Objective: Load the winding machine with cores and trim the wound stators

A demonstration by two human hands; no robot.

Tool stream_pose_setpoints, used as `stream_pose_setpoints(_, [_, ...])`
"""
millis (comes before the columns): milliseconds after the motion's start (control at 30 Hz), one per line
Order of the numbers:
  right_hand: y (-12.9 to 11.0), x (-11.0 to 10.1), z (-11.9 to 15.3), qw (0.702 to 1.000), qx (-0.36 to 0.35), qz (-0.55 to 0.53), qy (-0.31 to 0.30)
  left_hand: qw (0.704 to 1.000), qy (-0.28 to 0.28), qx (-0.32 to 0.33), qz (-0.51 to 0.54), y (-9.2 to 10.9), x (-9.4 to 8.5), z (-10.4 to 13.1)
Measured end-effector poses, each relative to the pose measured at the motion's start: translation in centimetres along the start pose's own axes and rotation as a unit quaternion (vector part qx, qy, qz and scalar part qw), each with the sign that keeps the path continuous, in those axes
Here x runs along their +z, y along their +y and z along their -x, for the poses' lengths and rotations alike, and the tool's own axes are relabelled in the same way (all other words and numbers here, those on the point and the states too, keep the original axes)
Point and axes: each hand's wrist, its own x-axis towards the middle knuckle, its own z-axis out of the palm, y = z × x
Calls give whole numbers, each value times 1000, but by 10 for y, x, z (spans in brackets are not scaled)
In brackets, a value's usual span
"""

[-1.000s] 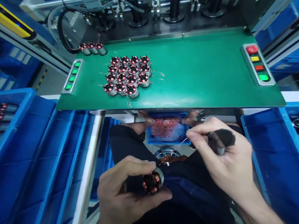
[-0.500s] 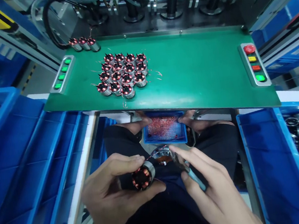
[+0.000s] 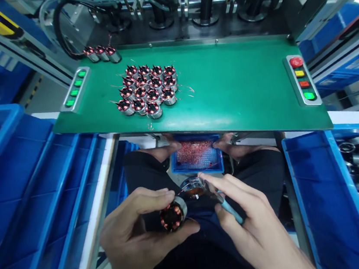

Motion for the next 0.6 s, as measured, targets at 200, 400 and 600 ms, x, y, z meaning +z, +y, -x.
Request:
stream_pose_setpoints(200, [4, 3, 3, 1000, 6, 12, -8, 1000, 2, -3, -7, 0, -2, 3])
stream_pose_setpoints(400, [-5, 2, -1, 1000, -3, -6, 1, 1000, -1, -6, -9, 0, 0, 6])
stream_pose_setpoints(600, [-8, 5, -5, 999, 8, -52, 0, 1000, -10, -9, -22, -2, -2, 10])
